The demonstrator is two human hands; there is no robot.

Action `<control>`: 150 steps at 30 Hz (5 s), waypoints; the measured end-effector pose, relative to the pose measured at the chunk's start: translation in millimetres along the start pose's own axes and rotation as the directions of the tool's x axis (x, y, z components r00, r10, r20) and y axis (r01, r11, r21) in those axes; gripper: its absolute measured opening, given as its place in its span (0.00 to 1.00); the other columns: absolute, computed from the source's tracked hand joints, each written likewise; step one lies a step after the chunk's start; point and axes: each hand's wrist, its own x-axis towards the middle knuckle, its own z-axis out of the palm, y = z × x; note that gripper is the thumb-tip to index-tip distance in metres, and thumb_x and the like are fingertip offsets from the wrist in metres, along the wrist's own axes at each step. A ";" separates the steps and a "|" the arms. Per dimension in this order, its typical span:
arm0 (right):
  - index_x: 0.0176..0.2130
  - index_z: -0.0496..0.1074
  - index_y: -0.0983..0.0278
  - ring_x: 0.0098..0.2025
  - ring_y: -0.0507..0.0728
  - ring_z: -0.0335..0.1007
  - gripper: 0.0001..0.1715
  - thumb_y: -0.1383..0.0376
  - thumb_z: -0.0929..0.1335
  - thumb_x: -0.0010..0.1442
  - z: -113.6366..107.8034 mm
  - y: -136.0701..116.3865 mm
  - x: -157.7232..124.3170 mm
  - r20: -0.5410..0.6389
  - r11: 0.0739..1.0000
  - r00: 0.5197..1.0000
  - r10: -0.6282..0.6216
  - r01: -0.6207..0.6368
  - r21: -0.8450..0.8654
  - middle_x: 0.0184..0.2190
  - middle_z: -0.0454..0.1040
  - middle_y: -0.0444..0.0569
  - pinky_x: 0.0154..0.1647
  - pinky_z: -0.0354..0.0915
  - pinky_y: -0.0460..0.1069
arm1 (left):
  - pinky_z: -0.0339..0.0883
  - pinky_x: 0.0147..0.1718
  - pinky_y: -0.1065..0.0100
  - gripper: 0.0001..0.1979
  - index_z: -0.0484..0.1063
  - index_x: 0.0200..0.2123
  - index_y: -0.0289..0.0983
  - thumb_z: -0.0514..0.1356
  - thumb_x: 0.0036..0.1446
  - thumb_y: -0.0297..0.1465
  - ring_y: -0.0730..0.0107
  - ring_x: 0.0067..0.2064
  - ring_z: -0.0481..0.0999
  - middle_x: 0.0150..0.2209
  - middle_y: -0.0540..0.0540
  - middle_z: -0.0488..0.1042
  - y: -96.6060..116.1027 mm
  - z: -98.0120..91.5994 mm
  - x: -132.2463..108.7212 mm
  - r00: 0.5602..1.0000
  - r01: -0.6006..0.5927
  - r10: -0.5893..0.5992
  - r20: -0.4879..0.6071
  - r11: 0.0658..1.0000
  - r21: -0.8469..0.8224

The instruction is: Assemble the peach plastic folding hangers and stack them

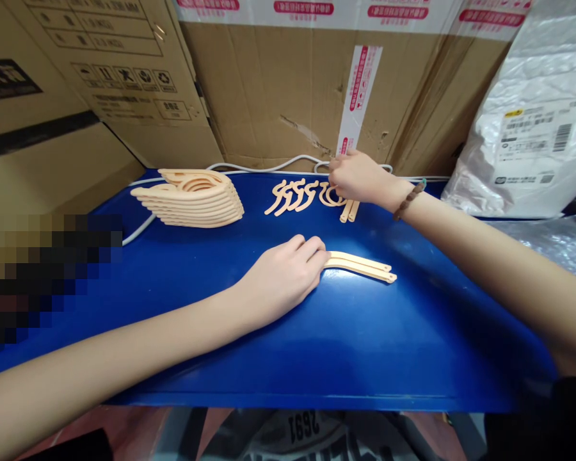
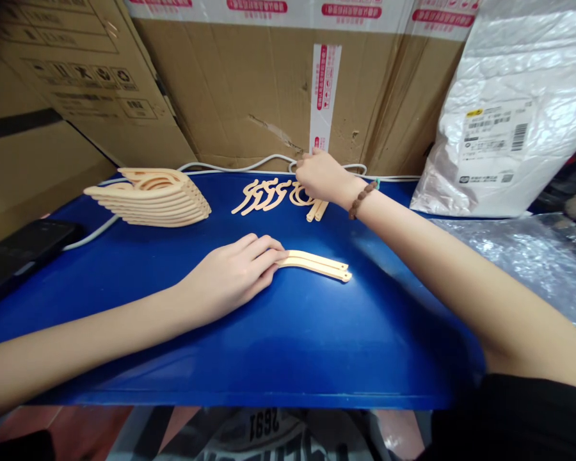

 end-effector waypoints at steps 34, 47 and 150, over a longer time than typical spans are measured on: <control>0.36 0.74 0.64 0.31 0.49 0.68 0.10 0.61 0.73 0.54 -5.4 -73.5 -97.2 0.315 -0.285 0.855 0.412 -0.207 0.936 0.30 0.74 0.44 0.29 0.62 0.44 | 0.65 0.47 0.58 0.11 0.67 0.39 0.35 0.53 0.66 0.38 0.57 0.49 0.68 0.49 0.40 0.72 -10.4 3.0 -7.1 0.997 0.048 -0.060 -0.045 0.971 -0.233; 0.38 0.71 0.63 0.35 0.50 0.71 0.15 0.58 0.74 0.54 -1.9 -71.4 -99.7 0.272 -0.342 0.869 0.413 -0.128 0.931 0.37 0.77 0.45 0.31 0.65 0.44 | 0.66 0.38 0.64 0.10 0.68 0.38 0.38 0.58 0.63 0.39 0.66 0.39 0.73 0.36 0.48 0.74 -31.3 -11.6 -3.6 0.872 0.338 -0.476 0.113 0.421 -0.842; 0.58 0.65 0.64 0.36 0.51 0.75 0.33 0.64 0.74 0.55 -5.8 -73.6 -101.9 0.214 -0.300 0.949 0.230 -0.140 0.944 0.32 0.77 0.43 0.42 0.70 0.47 | 0.66 0.43 0.66 0.10 0.72 0.48 0.35 0.54 0.68 0.31 0.67 0.42 0.76 0.43 0.45 0.79 -23.7 13.7 -14.6 0.967 -0.040 -0.067 -0.244 0.912 -0.408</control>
